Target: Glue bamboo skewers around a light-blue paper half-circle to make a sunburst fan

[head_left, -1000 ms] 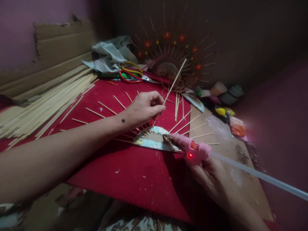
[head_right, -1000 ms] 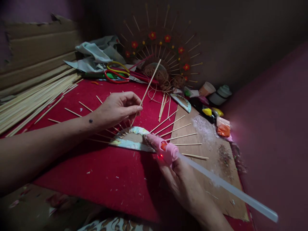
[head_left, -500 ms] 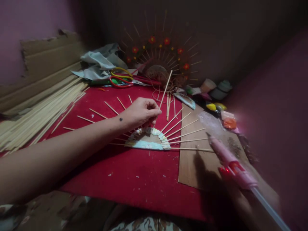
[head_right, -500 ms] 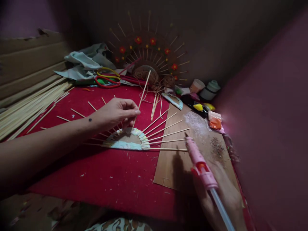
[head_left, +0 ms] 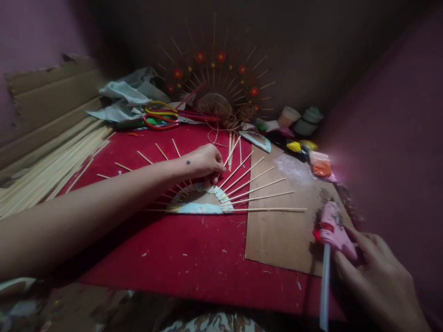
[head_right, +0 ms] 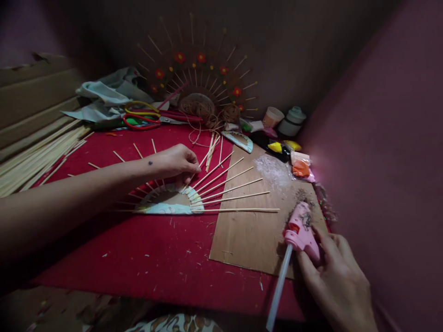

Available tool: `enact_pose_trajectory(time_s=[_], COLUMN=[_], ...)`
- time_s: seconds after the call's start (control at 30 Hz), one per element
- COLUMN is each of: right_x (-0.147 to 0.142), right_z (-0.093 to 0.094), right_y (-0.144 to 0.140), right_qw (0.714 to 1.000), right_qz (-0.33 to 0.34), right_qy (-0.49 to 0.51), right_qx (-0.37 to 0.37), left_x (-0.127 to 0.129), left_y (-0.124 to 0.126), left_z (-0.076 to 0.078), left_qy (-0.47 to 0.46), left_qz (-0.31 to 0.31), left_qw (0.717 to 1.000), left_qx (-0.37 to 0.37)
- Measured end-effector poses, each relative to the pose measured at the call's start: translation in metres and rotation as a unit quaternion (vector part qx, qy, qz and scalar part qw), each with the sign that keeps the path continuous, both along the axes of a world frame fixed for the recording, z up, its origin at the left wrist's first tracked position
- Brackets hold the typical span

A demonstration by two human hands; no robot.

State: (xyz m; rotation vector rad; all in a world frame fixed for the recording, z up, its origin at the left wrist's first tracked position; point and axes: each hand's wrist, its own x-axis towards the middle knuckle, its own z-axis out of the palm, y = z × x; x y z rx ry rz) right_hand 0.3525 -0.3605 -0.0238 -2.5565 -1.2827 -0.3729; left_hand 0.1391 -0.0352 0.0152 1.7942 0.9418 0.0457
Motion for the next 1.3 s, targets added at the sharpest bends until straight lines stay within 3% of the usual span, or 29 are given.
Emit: enact_pose_trajectory(time_s=[0.77, 1.3], right_x=[-0.004, -0.004], right_z=[-0.009, -0.011], right_y=[-0.001, 0.000], right_qw=[0.999, 0.999], right_qz=[-0.001, 0.003], right_qy=[0.024, 0.020], right_qx=[0.021, 0.033], left_x=[0.013, 0.011], left_y=[-0.014, -0.013], left_z=[0.013, 0.008], left_qy=[0.103, 0.093], left_qz=[-0.012, -0.034], left_qw=[0.985, 0.983], left_qx=[0.138, 0.153])
